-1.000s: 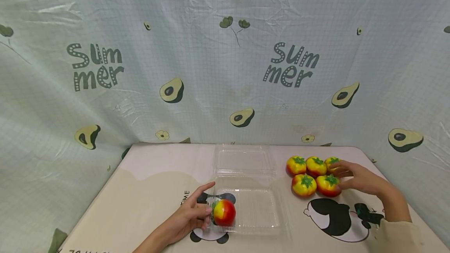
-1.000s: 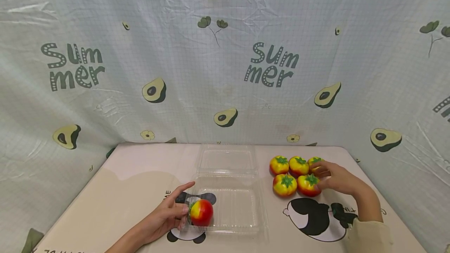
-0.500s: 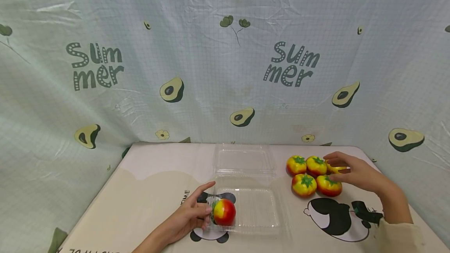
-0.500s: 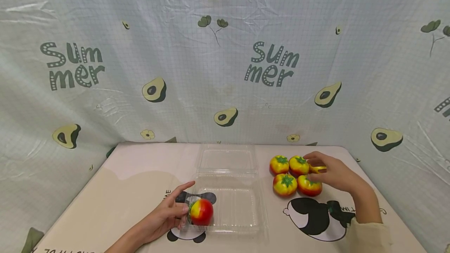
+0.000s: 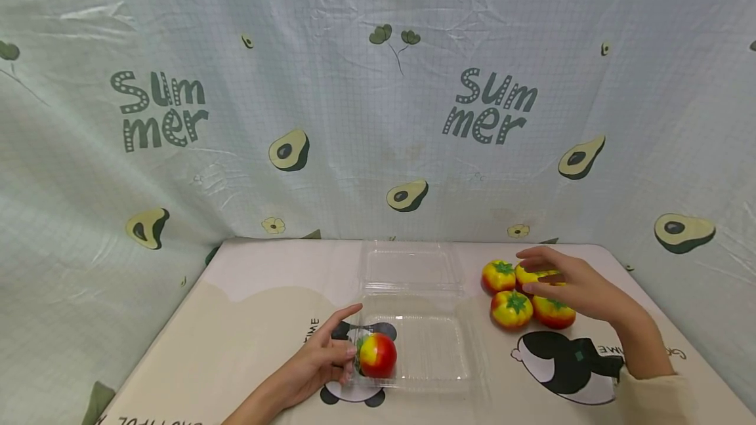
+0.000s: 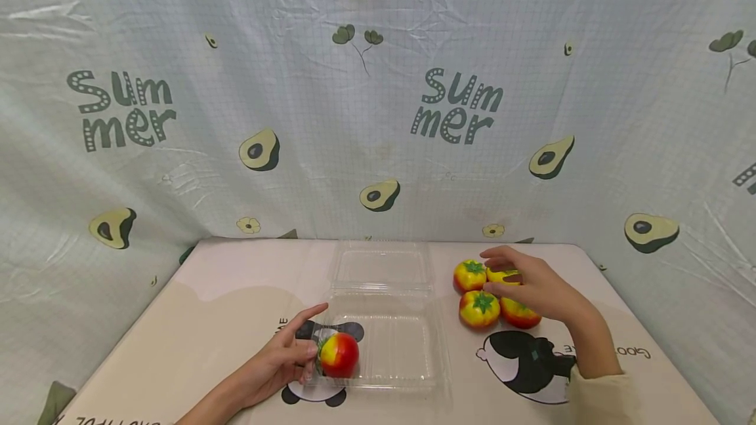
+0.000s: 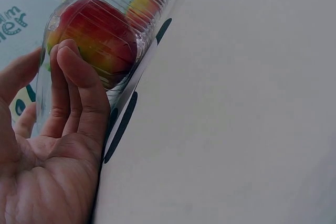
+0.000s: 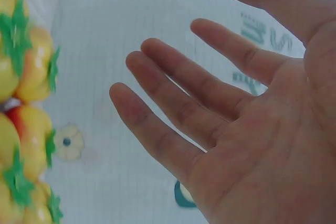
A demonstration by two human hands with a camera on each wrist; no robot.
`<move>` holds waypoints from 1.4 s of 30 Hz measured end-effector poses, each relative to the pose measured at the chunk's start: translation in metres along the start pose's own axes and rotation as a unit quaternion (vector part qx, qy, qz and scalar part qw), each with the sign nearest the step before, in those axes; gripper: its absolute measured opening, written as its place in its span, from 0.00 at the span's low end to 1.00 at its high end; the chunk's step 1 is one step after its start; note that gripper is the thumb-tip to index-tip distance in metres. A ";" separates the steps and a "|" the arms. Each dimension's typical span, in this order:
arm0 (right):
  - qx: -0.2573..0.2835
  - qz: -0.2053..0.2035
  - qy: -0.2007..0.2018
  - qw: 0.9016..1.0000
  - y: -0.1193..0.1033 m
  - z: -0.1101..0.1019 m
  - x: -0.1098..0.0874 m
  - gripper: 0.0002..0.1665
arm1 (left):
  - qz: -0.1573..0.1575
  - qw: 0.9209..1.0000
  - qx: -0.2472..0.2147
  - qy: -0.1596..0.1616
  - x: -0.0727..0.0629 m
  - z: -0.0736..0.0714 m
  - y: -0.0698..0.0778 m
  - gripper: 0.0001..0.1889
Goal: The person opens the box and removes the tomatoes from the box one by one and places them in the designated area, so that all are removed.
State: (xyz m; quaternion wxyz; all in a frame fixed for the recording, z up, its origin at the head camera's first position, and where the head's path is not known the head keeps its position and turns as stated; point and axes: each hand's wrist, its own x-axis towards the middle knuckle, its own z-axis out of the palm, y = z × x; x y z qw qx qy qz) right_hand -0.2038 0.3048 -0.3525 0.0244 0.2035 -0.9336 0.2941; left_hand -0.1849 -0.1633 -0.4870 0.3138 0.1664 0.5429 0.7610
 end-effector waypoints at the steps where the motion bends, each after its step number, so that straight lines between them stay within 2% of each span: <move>1: 0.004 -0.002 -0.002 1.000 -0.003 0.002 0.001 0.31 | -0.001 1.000 0.000 0.001 0.000 0.000 0.000 0.42; 9: 0.020 -0.035 0.001 0.999 -0.024 0.018 0.010 0.29 | -0.007 1.000 0.002 0.005 0.000 0.000 0.000 0.41; 16: 0.047 -0.043 -0.025 0.998 -0.045 0.031 0.017 0.29 | -0.009 1.000 0.002 0.010 0.001 0.000 0.000 0.40; 23: 0.054 -0.085 -0.044 0.994 -0.065 0.047 0.022 0.28 | -0.010 1.000 -0.003 0.006 0.001 0.001 0.001 0.41; 29: 0.076 -0.073 -0.101 0.989 -0.082 0.068 0.028 0.29 | -0.012 1.000 -0.004 0.008 0.001 0.001 0.001 0.41; 42: 0.061 -0.067 -0.213 0.973 -0.123 0.098 0.053 0.27 | -0.013 1.000 -0.005 0.012 0.001 0.002 0.002 0.41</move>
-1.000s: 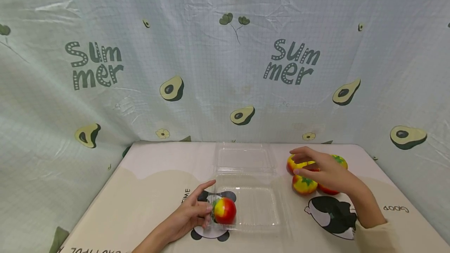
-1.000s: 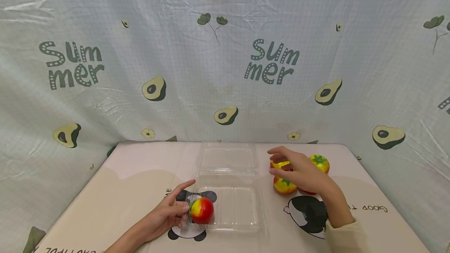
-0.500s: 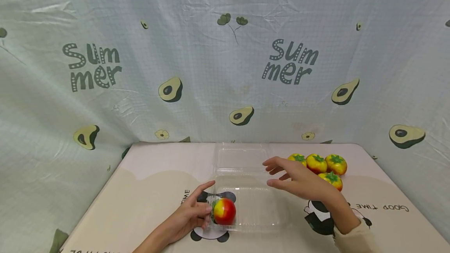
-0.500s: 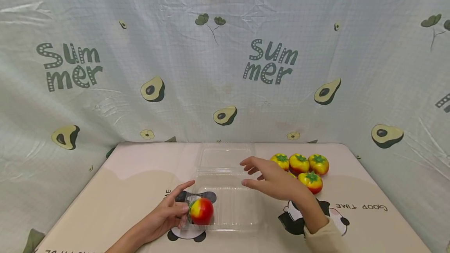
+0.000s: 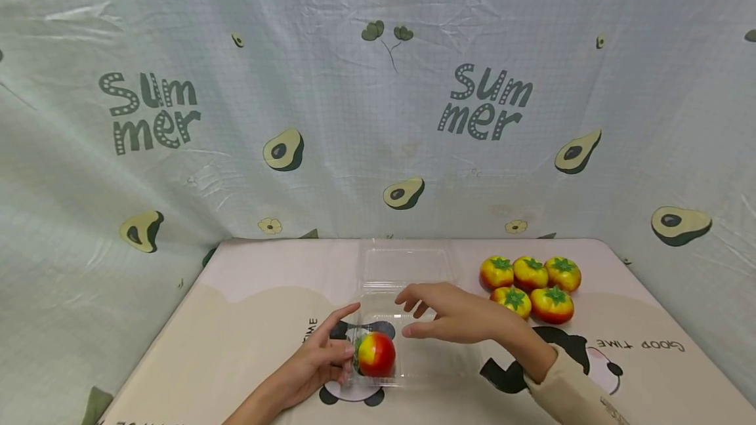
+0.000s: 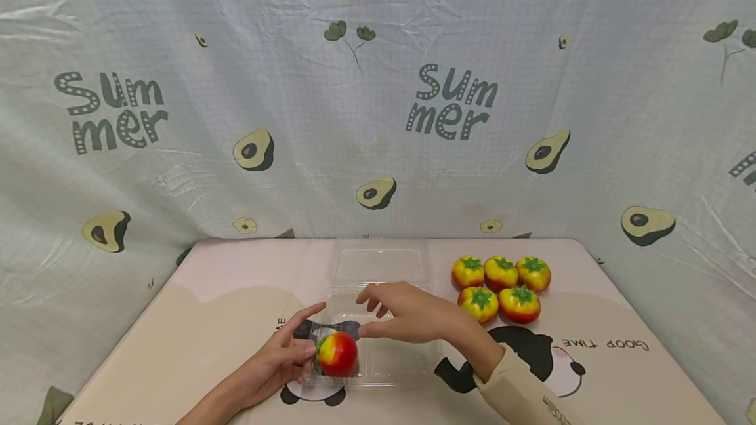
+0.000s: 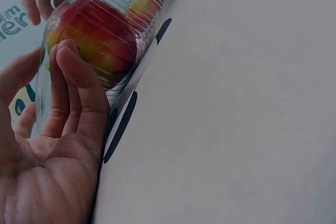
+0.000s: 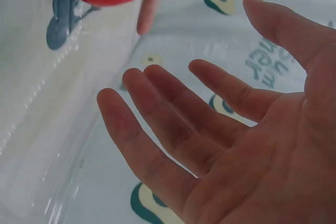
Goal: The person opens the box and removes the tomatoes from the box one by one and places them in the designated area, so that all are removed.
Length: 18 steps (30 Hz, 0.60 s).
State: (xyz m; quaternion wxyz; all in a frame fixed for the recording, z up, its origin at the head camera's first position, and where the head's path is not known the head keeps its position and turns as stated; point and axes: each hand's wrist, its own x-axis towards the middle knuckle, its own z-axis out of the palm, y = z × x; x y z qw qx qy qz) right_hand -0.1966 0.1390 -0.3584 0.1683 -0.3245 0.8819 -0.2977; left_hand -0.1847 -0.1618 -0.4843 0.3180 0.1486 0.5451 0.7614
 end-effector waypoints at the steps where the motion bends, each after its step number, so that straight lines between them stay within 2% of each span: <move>1: -0.004 -0.001 -0.007 1.000 -0.001 0.001 0.003 0.27 | 0.000 1.000 0.000 0.000 0.000 0.000 0.000 0.41; 7: -0.010 -0.003 -0.035 0.999 -0.008 0.009 0.020 0.27 | 0.003 1.000 0.001 -0.002 0.000 0.001 -0.001 0.41; 18: -0.005 0.037 -0.110 0.993 -0.015 0.023 0.041 0.27 | 0.005 1.000 -0.002 -0.005 0.000 0.000 -0.001 0.41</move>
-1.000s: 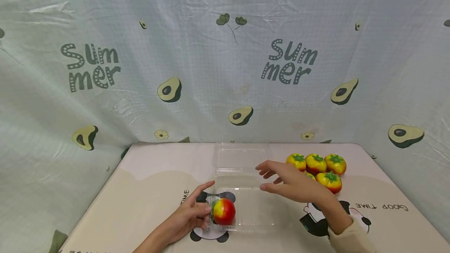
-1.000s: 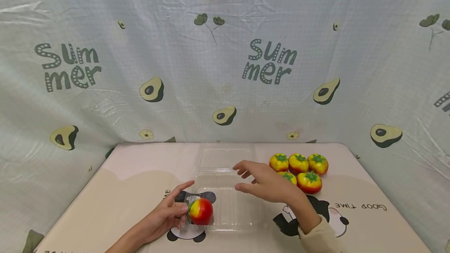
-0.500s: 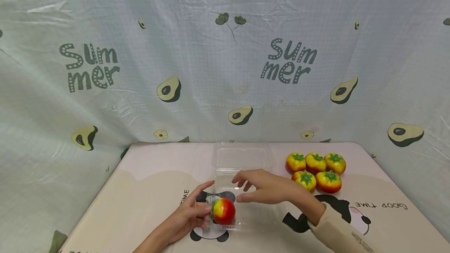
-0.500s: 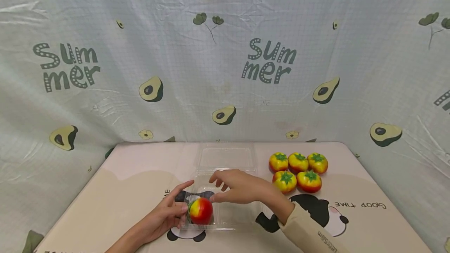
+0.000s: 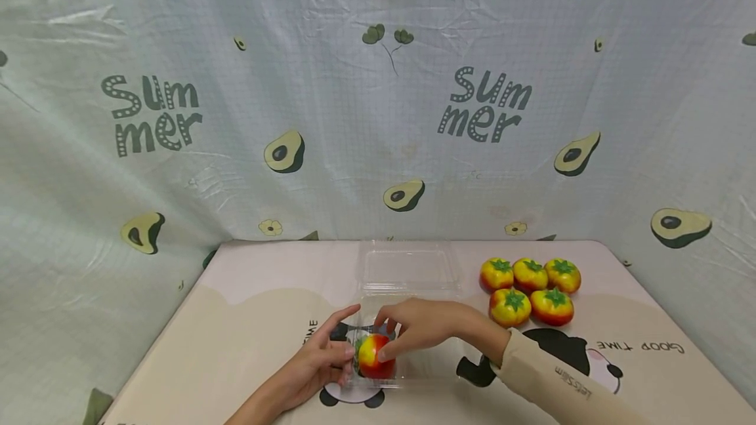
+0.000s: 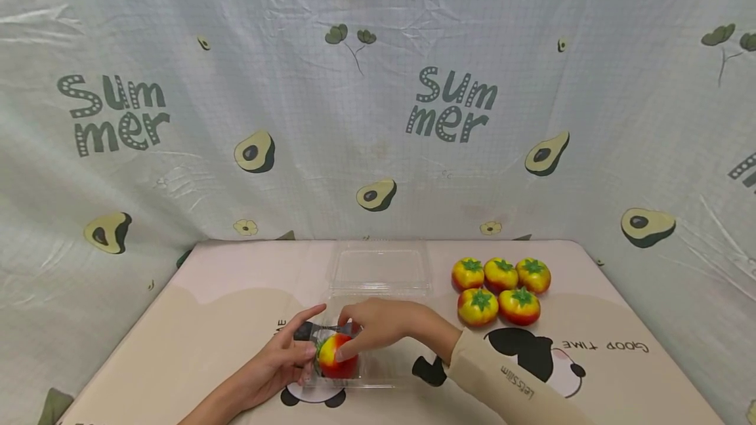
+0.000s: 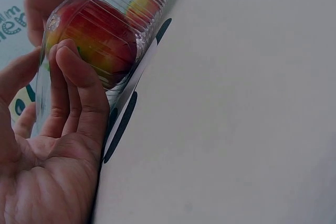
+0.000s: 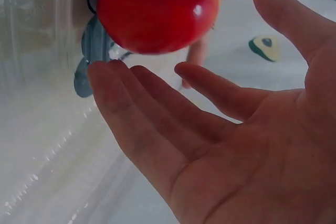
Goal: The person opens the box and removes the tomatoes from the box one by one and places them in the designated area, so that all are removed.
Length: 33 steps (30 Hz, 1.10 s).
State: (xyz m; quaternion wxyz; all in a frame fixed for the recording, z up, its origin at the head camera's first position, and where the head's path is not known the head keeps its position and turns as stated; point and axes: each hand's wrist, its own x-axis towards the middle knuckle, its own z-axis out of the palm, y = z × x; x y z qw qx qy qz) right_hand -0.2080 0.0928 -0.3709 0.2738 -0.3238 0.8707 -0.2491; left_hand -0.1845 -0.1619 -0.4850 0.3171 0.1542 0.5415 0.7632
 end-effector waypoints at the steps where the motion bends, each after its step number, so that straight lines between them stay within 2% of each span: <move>1: -0.008 0.003 -0.005 1.000 -0.001 0.001 0.002 0.26 | -0.001 1.000 0.000 0.000 0.000 0.000 0.000 0.41; 4: -0.016 0.014 -0.018 1.000 -0.003 0.004 0.006 0.26 | -0.005 1.000 -0.002 0.002 0.000 0.000 0.000 0.41; 11: 0.005 0.041 -0.033 0.999 -0.002 0.009 0.015 0.28 | 0.000 1.000 -0.002 -0.003 -0.001 0.000 0.000 0.42; 23: 0.002 0.057 -0.044 0.997 -0.002 0.010 0.024 0.28 | 0.004 1.000 0.000 -0.005 -0.001 0.000 0.000 0.41; 33: -0.002 0.057 -0.071 0.996 0.001 0.012 0.028 0.28 | 0.002 1.000 -0.006 -0.005 -0.002 -0.001 0.000 0.41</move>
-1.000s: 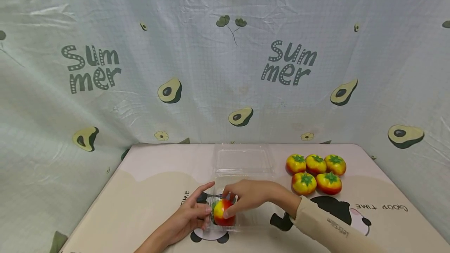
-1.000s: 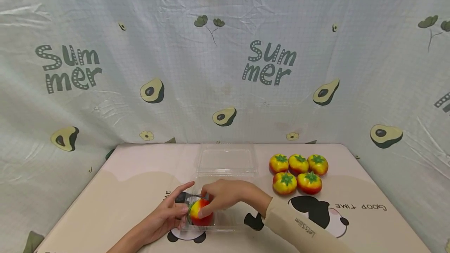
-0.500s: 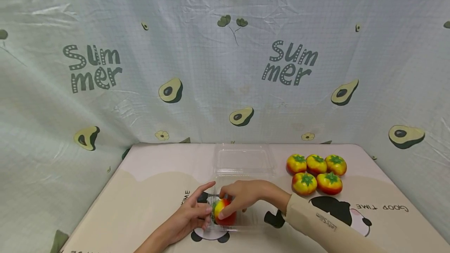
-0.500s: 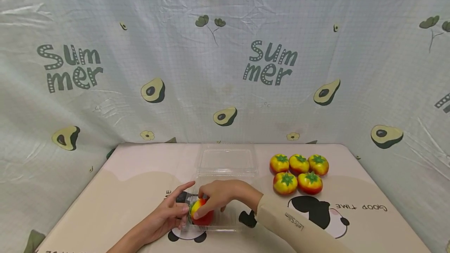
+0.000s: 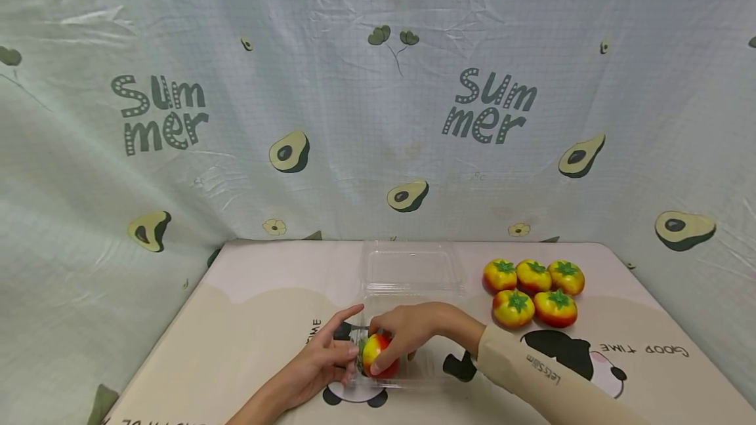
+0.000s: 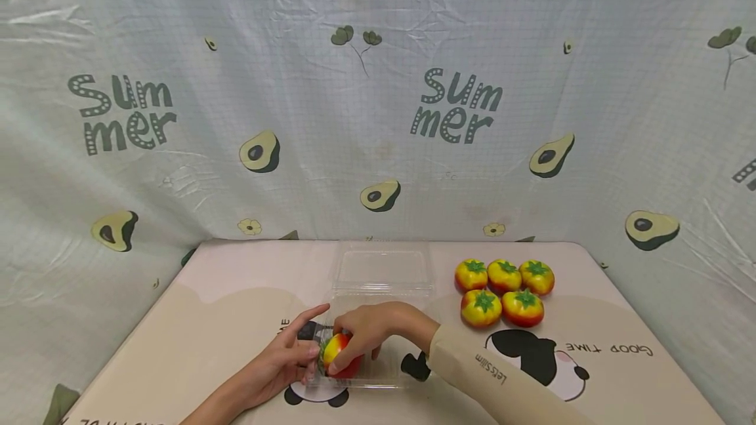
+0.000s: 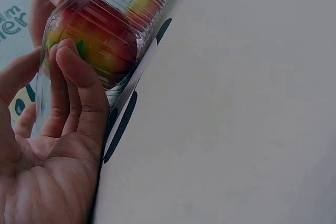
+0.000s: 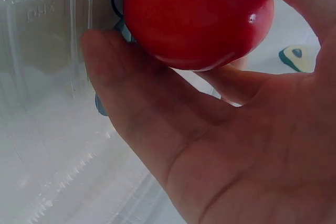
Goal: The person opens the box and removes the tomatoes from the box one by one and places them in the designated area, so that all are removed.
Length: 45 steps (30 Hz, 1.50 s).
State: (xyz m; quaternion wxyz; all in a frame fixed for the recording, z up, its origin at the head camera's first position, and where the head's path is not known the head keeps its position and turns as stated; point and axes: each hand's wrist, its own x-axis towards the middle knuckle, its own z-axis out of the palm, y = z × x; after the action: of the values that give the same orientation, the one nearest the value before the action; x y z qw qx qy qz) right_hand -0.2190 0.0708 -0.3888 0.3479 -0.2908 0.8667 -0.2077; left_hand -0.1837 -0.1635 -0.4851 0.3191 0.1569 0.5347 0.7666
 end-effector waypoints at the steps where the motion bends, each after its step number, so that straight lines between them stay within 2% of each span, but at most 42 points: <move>1: 0.002 -0.002 -0.002 1.000 0.000 0.000 0.000 0.28 | 0.001 1.000 0.000 0.000 0.000 0.000 0.000 0.41; 9: 0.025 -0.015 -0.014 0.999 0.002 -0.001 0.002 0.27 | -0.002 1.000 0.005 0.003 0.000 0.000 0.000 0.42; 18: 0.031 -0.018 0.007 0.999 0.006 -0.007 -0.004 0.29 | -0.009 1.000 0.005 0.008 0.000 0.000 0.001 0.42; 28: 0.037 -0.020 0.036 0.998 0.007 -0.016 -0.020 0.27 | 0.000 1.000 -0.001 0.002 0.000 0.001 0.000 0.41; 34: -0.001 -0.028 0.064 0.998 0.010 -0.022 -0.031 0.31 | -0.001 1.000 0.004 0.006 0.001 0.001 0.000 0.41; 38: -0.014 -0.039 0.079 0.996 0.012 -0.026 -0.040 0.31 | 0.004 1.000 0.004 0.004 0.001 0.001 -0.001 0.41; 45: -0.004 -0.063 0.098 0.993 0.020 -0.028 -0.053 0.32 | -0.001 1.000 0.007 0.013 0.001 0.001 -0.001 0.41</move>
State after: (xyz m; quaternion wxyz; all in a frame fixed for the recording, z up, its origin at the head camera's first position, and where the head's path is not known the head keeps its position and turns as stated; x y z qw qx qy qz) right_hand -0.2156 0.1245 -0.3557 0.2461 -0.3244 0.8773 -0.2539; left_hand -0.1833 -0.1614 -0.4860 0.3118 0.1490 0.5442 0.7645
